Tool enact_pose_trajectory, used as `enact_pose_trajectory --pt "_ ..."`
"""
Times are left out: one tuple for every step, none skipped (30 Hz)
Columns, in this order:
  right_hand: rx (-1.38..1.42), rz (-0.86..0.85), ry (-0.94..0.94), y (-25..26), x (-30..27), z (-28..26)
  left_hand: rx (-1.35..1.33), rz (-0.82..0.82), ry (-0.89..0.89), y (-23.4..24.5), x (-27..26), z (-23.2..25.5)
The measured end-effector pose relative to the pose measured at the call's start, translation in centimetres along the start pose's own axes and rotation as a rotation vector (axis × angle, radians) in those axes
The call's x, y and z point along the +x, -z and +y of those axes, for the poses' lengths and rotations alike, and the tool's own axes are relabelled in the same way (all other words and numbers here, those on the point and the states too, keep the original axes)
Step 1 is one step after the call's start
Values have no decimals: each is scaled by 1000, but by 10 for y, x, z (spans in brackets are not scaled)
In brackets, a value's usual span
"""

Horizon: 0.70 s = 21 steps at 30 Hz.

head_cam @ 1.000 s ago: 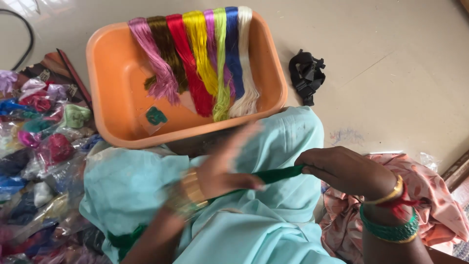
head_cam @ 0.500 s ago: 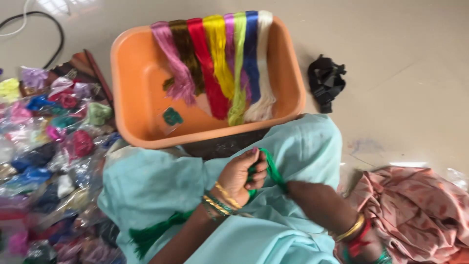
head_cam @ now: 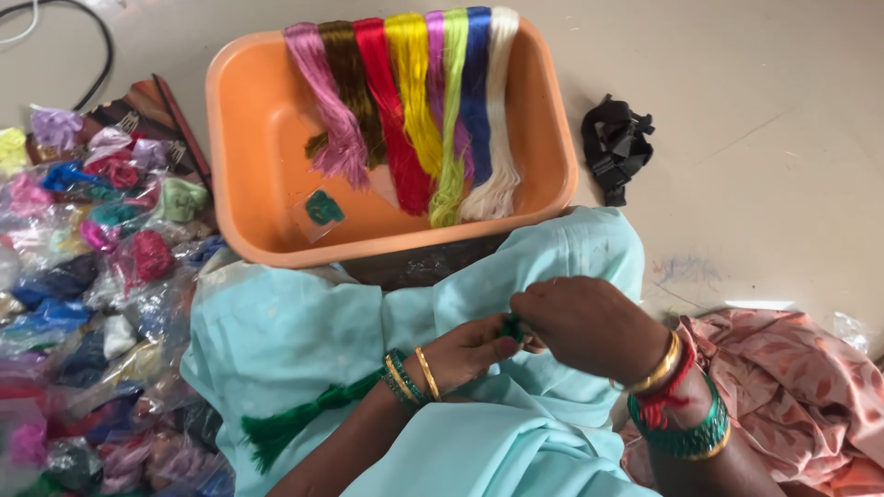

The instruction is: The person takes bundles of colored synthetic threads, smooths them out by hand, and places them into small clear plastic bags one at a time.

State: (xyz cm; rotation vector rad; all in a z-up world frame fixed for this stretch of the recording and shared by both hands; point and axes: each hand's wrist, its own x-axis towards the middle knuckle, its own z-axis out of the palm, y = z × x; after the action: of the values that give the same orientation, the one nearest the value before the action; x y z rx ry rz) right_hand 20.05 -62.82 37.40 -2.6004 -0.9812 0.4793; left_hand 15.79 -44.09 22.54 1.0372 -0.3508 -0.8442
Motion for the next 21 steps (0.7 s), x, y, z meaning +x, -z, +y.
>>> enact_pose_trajectory --pt "-24 -95 -38 3 7 2 -65 -49 -16 -1 -2 1" --pt "-23 -98 -31 -4 13 8 -66 -42 -18 1 -2 -4" --pt "33 -73 -22 -11 18 14 -86 -51 -5 2 -2 -10" --pt "92 -48 -18 -18 22 20 -108 -64 10 3 -2 -16" --pt "95 -52 -17 -26 24 21 -111 -61 12 6 -4 -27" --pt "142 -22 -15 -32 26 24 -227 -7 51 10 -4 -37" --pt "188 8 -14 -39 29 26 -343 47 91 14 -4 -47" --pt "189 7 -11 -44 25 19 -343 50 91 15 -7 -44" --pt "190 274 -12 -48 21 12 -502 106 114 17 -9 -40" --pt "191 542 -11 -53 17 4 -661 163 140 18 -12 -36" --pt "196 542 -10 -60 9 0 -660 168 142 20 -15 -36" --pt "305 696 -96 -65 1 -4 -743 154 139 22 -16 -34" --pt "415 848 -183 -71 -6 -8 -826 141 136 24 -18 -33" --pt "414 847 -185 -83 -13 0 -827 140 137 26 -19 -34" --pt "802 709 -336 -95 -21 7 -843 117 123 27 -19 -35" --pt "1179 542 -484 -107 -30 15 -861 91 110 27 -19 -37" --pt "1176 544 -488 -102 -26 7 -863 86 111 25 -19 -37" --pt "1324 365 -517 -97 -22 -1 -805 77 116 24 -19 -36" --pt "1463 178 -546 -92 -18 -9 -747 69 120 23 -18 -35" --pt "1462 174 -544 -95 -18 -8 -749 72 117 23 -18 -33" --pt "1561 164 -517 -99 -18 -8 -694 59 119 24 -19 -32"
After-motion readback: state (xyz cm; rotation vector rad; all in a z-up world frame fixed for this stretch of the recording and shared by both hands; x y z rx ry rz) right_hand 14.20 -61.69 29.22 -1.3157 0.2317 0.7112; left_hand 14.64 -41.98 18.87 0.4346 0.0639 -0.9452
